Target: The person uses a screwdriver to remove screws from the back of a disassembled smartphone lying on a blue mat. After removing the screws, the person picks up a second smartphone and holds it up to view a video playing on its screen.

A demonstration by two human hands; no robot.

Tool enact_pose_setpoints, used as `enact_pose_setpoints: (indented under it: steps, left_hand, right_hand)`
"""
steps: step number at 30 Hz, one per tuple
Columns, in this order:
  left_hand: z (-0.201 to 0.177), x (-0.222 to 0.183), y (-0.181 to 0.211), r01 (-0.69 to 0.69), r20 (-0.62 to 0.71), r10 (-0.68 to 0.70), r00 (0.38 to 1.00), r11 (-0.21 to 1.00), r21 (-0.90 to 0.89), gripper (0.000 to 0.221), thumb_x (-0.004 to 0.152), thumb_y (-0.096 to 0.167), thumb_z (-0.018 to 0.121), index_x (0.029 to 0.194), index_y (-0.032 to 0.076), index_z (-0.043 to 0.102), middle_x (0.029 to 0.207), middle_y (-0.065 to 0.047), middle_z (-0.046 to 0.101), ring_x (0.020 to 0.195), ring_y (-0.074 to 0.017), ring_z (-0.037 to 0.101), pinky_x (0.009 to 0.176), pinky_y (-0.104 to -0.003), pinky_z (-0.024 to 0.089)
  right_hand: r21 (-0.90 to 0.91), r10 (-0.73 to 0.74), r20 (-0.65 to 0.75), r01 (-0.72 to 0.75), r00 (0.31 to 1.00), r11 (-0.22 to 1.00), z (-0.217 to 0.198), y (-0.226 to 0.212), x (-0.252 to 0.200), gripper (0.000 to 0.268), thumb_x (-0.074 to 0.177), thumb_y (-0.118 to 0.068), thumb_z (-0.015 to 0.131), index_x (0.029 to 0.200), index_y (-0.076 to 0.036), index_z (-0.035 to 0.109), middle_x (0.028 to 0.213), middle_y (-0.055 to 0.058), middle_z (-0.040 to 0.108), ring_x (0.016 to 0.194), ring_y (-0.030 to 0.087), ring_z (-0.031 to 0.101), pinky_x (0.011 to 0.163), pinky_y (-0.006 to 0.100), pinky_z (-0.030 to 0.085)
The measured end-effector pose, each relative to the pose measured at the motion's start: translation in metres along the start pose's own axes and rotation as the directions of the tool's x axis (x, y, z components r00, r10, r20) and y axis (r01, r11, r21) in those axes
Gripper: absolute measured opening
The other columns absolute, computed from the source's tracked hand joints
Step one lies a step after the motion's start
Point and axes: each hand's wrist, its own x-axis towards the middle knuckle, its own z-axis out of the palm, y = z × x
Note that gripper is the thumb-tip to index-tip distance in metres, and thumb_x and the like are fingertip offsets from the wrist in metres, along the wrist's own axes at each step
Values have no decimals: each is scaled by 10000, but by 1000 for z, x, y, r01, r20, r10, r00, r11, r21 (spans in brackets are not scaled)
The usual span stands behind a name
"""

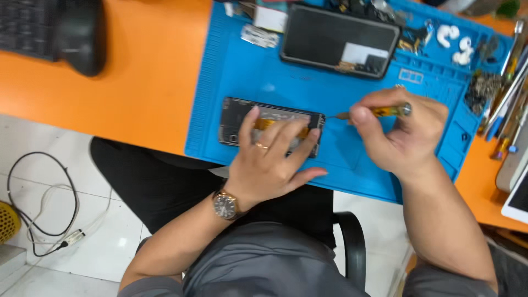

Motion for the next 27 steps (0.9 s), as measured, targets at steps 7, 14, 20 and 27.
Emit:
enact_pose_setpoints:
  steps: [7,14,20,27]
  left_hand:
    - [2,-2,1,31,20,-32,999,996,82,646,1073,759,539,1331,218,779,1309,-70,723,1067,-224,693,1091,-536,440]
    - [0,4,1,69,24,-71,997,997,46,613,1091,708,530,1380,211,741,1316,-68,718,1087,-223,715,1090,-535,452]
    - [-6,4,-1,86,34,-87,996,996,25,714,1087,730,506,1410,143,754,1546,-120,619,1334,-283,716,1167,-565,437]
    - [-4,-5,-2,63,99,-72,993,995,83,840,1049,824,458,1545,168,630,1599,-77,615,1453,-230,691,1252,-670,426]
  right_hand:
    - [-46,-33,94,38,995,998,6,-2,1,204,1085,-118,753,1007,70,761,924,220,790,779,328,760,661,402,570]
    - [-78,36,204,-20,978,997,8,-8,5,160,1083,-142,772,1037,11,784,962,153,798,802,281,745,696,376,544]
    - [-220,26,422,75,906,973,-5,-48,25,151,1055,-142,783,1116,-6,804,1106,176,749,942,308,735,830,411,584]
    - [-596,256,650,271,716,756,-15,-40,22,504,1110,-279,638,1606,-187,626,1157,73,692,809,316,674,685,487,558]
